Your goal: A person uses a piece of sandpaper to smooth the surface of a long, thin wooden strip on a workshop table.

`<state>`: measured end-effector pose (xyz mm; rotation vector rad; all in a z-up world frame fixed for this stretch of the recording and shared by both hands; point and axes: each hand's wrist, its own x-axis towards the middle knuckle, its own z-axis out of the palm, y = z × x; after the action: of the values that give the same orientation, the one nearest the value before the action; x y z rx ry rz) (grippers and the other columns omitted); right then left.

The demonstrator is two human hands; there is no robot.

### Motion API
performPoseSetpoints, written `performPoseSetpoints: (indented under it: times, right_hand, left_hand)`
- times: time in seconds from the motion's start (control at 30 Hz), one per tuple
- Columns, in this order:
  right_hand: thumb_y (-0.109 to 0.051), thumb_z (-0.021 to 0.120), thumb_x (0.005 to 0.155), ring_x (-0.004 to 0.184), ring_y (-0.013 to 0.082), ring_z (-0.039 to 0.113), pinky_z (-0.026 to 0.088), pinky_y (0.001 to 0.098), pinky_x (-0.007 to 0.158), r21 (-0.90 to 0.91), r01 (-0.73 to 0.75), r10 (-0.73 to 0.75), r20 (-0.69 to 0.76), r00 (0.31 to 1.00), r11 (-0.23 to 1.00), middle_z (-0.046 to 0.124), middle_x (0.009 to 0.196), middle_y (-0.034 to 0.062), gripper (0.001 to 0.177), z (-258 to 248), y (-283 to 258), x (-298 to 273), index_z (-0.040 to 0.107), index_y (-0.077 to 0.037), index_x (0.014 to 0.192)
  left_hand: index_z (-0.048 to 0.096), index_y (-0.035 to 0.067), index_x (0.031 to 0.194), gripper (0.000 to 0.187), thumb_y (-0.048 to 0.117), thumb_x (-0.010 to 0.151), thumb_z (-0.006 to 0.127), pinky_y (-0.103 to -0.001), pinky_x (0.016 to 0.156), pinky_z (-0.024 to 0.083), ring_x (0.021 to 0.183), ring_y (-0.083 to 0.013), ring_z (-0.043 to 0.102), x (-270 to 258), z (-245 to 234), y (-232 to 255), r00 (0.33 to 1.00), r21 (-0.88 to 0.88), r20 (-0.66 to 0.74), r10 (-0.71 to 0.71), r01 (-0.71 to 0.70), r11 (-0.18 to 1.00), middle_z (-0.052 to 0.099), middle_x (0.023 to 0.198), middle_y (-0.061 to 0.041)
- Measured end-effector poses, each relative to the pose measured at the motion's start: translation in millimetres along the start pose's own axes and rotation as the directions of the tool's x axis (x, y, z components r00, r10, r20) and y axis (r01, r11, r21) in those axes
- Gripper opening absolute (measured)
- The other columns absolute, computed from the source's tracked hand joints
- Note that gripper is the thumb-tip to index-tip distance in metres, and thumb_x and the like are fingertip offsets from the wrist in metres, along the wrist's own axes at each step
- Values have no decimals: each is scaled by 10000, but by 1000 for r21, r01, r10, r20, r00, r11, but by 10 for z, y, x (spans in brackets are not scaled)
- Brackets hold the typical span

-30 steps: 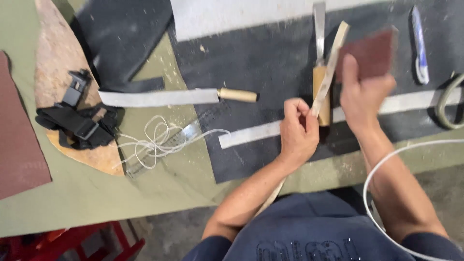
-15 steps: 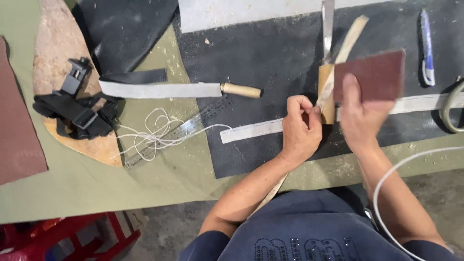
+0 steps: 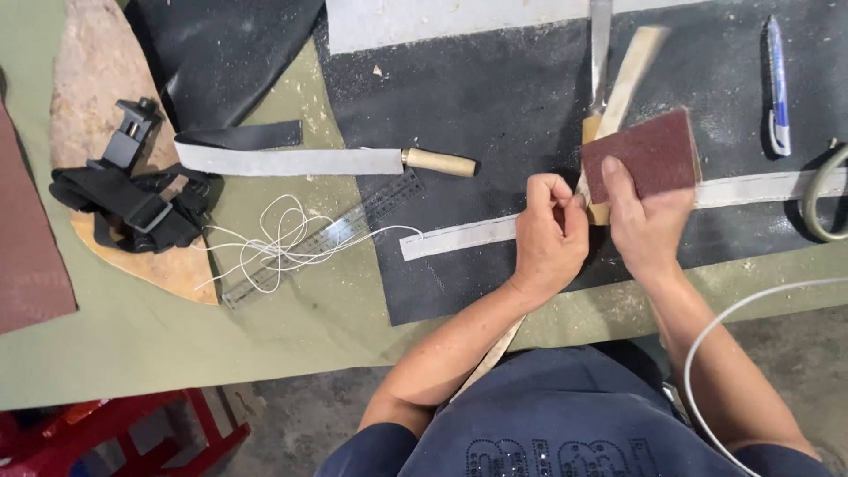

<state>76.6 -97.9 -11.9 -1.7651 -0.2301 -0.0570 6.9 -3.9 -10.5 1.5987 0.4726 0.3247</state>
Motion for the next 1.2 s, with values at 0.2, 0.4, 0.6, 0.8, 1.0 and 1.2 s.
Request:
performPoseSetpoints:
  times: [0.2, 0.4, 0.6, 0.8, 1.0, 1.2]
  right_hand:
    - [-250, 750, 1103, 720, 69, 575, 428, 322, 543, -224, -112, 96, -80, 992, 968, 598, 757, -43, 386, 52, 161, 305, 619, -62, 793]
    - [-160, 698, 1055, 930, 254, 690, 589, 337, 773, -51, -1, 4, 70, 998, 999, 688, 1032, 121, 229, 18, -118, 28, 626, 24, 1172]
    - [-258, 722, 1216, 623, 110, 395, 276, 224, 554, -212, -247, 226, -118, 967, 946, 497, 761, -46, 506, -144, -57, 401, 492, -192, 770]
    - [19, 869, 964, 953, 266, 700, 520, 445, 812, -235, 300, -292, 68, 954, 925, 738, 940, 246, 143, 5, 142, 109, 770, 94, 1033]
    - [-133, 754, 1225, 724, 84, 516, 396, 297, 556, -241, 39, -55, -60, 997, 970, 614, 801, -3, 363, -63, -113, 374, 679, -77, 874]
    - [-109, 734, 1088, 689, 205, 685, 512, 250, 456, -176, 11, 9, 112, 994, 984, 734, 923, 127, 187, -91, 51, 336, 728, 78, 1093]
  left_hand:
    - [367, 146, 936, 151, 96, 991, 499, -310, 559, 345, 582, -103, 396, 2, -13, 39, 1000, -26, -20, 8, -8, 1000, 381, 737, 25]
    - [386, 134, 981, 144, 87, 1010, 519, -311, 543, 388, 568, -111, 449, 1, -6, -25, 1000, -20, -7, -28, 28, 999, 452, 714, 12]
    - [385, 137, 960, 152, 81, 984, 525, -304, 521, 349, 578, -93, 416, 5, -30, 23, 996, -62, 4, -84, 84, 995, 428, 733, 24]
    - [439, 109, 1016, 160, 94, 974, 593, -426, 554, 513, 674, -384, 683, -8, 57, -179, 997, 49, -79, -17, 21, 999, 614, 747, -143]
    - [364, 144, 956, 160, 111, 997, 515, -313, 544, 341, 571, -94, 408, -6, -56, 16, 1000, -40, 12, -25, 25, 999, 387, 733, 26]
    - [375, 134, 966, 144, 88, 991, 509, -322, 550, 345, 579, -103, 393, -17, -78, 46, 995, -17, 79, -62, 64, 998, 402, 725, 25]
